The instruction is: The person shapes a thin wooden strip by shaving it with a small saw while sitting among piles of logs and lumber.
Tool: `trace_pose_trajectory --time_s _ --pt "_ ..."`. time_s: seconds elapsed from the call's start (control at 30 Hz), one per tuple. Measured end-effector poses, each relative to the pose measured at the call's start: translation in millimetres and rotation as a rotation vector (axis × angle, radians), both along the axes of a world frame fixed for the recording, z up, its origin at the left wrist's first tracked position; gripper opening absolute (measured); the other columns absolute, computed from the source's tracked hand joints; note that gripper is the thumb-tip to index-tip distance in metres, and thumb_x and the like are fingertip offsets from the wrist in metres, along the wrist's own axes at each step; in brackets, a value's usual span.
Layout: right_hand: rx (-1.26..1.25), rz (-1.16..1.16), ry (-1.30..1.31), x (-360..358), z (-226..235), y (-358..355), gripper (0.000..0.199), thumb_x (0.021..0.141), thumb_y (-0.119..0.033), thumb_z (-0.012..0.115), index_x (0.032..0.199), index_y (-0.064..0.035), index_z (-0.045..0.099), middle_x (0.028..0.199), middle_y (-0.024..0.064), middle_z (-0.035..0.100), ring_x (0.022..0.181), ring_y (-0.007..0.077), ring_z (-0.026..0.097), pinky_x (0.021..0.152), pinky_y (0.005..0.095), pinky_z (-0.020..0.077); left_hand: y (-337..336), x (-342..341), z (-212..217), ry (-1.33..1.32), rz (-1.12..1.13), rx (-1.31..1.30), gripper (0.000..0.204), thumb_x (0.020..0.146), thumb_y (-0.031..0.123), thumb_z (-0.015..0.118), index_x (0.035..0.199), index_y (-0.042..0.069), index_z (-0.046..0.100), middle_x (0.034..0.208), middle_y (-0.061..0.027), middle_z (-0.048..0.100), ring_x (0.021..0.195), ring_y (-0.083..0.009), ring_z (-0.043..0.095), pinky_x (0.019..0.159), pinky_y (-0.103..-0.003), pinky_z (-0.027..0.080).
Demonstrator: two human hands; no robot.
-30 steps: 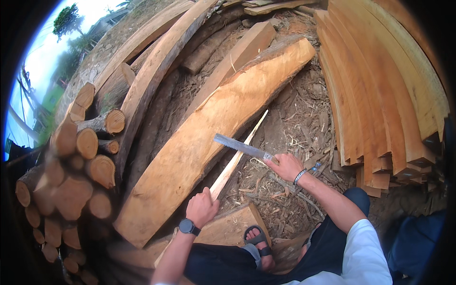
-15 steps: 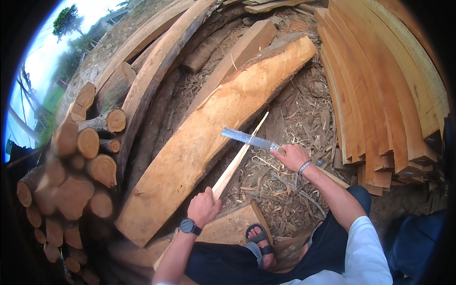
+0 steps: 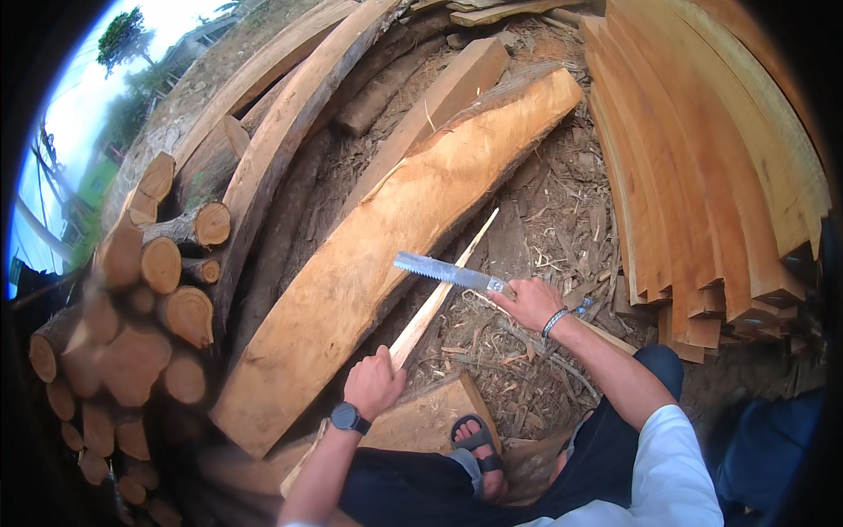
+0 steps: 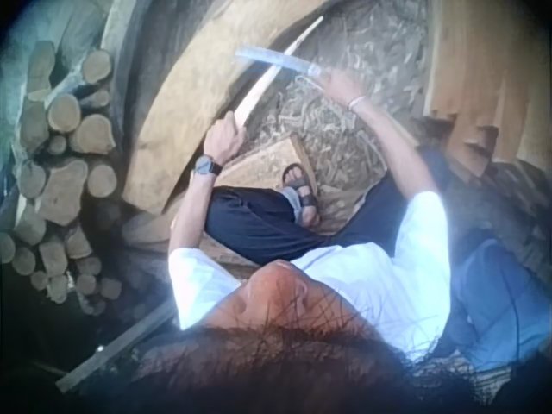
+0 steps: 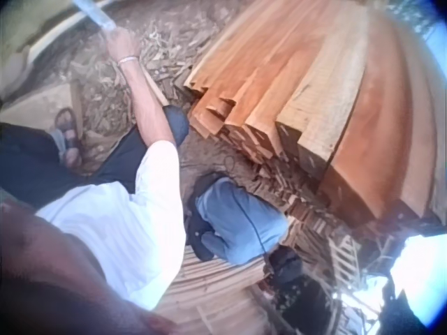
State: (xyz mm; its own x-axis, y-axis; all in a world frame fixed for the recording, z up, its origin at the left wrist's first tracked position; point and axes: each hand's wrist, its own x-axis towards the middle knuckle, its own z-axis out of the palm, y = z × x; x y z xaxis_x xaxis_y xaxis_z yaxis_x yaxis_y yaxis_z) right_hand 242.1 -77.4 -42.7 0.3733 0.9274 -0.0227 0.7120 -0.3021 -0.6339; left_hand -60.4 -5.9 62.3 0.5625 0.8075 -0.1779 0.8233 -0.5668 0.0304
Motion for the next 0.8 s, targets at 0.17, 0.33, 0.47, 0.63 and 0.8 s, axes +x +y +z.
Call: trace_pose_trajectory --time_s 0.17,0.33,0.47,0.63,0.8 --pt "-0.028 -0.117 0.095 46.0 -1.9 3.8 0.065 0.090 -0.064 0.051 0.085 -0.0021 0.070 0.073 0.0234 0.068 0.074 0.0394 0.069 0.069 0.0511 0.0537 -2.3 -1.6 4.0 0.008 -0.018 0.016 0.029 0.081 0.024 0.058 0.084 -0.004 0.050 0.073 -0.0312 0.063 0.071 -0.0473 0.064 0.068 -0.053 0.052" --pt "-0.070 -0.012 0.067 16.1 -1.1 6.3 0.066 0.091 -0.064 0.050 0.083 -0.0018 0.069 0.075 0.0239 0.068 0.078 0.0407 0.069 0.072 0.0512 0.0533 -2.7 -1.1 2.2 -0.018 -0.009 0.006 0.028 0.081 0.023 0.058 0.084 -0.004 0.051 0.073 -0.0310 0.063 0.071 -0.0472 0.064 0.068 -0.053 0.052" --pt "-0.078 -0.059 0.143 39.4 -2.6 7.1 0.067 0.091 -0.065 0.049 0.079 -0.0018 0.067 0.077 0.0239 0.068 0.080 0.0414 0.068 0.074 0.0528 0.0523 -4.4 -0.3 6.1 0.004 -0.018 0.027 0.028 0.081 0.023 0.058 0.084 -0.004 0.051 0.073 -0.0309 0.063 0.071 -0.0468 0.064 0.069 -0.053 0.052" --pt "-0.076 -0.068 0.137 25.8 -1.2 5.8 0.068 0.091 -0.066 0.048 0.080 -0.0021 0.067 0.078 0.0244 0.068 0.080 0.0420 0.068 0.074 0.0524 0.0519 -4.0 -2.8 3.8 0.011 -0.015 0.022 0.028 0.081 0.023 0.058 0.084 -0.004 0.051 0.072 -0.0305 0.063 0.072 -0.0466 0.064 0.069 -0.053 0.052" --pt "-0.067 -0.013 0.096 25.0 -2.7 4.7 0.067 0.090 -0.066 0.049 0.083 -0.0021 0.069 0.079 0.0248 0.068 0.081 0.0420 0.068 0.073 0.0517 0.0521 -4.1 -2.3 4.7 0.007 -0.029 0.031 0.028 0.081 0.023 0.058 0.083 -0.004 0.051 0.073 -0.0302 0.063 0.072 -0.0464 0.064 0.069 -0.053 0.052"
